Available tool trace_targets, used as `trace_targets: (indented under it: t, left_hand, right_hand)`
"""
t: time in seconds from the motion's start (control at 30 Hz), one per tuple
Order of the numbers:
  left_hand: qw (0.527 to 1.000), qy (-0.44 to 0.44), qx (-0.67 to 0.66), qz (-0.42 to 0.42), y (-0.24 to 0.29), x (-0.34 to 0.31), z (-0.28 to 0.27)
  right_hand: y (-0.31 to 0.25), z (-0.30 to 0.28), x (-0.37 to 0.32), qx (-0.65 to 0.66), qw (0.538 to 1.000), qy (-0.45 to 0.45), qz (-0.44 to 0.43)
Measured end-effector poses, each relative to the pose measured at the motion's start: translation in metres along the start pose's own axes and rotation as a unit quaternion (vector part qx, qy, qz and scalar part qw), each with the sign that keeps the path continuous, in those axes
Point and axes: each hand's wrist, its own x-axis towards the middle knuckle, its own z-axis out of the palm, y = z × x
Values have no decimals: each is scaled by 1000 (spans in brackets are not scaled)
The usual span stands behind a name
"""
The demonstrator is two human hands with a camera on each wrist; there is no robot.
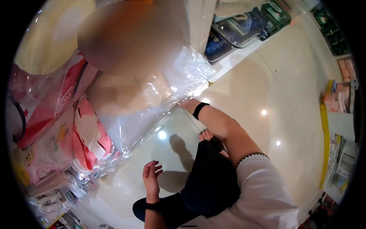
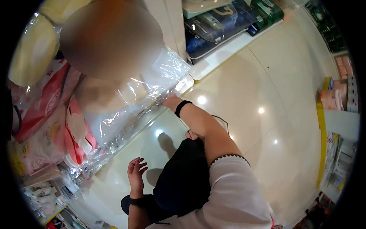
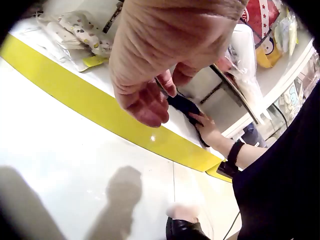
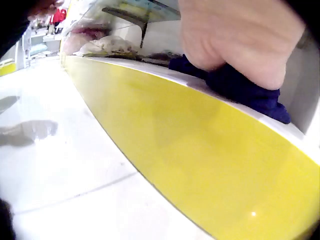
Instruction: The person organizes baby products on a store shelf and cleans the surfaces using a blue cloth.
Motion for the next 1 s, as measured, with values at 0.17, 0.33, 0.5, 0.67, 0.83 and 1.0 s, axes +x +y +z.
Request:
trace_targets:
  t: [0.17, 0.33, 0.5, 0.67, 0.83, 1.0]
  left_hand:
    - [1000, -14, 3, 13, -2, 8, 3]
    - [999, -33, -13, 13, 1, 3, 14]
    - [996, -75, -8, 48, 1, 11, 31]
    - [991, -118, -13, 66, 2, 23, 56]
    - [992, -111, -10, 64, 6, 28, 68]
    - [995, -80, 13, 53, 15, 34, 68]
  right_hand:
    - [30, -34, -21, 57, 986, 116, 108]
    - [42, -86, -85, -67, 978, 111, 163]
    - [44, -157, -180, 639, 594, 255, 418]
    - [39, -220, -246, 657, 567, 258, 424]
    - [105, -219, -229, 494, 655, 307, 481]
    - [224, -229, -155, 169, 750, 457, 447]
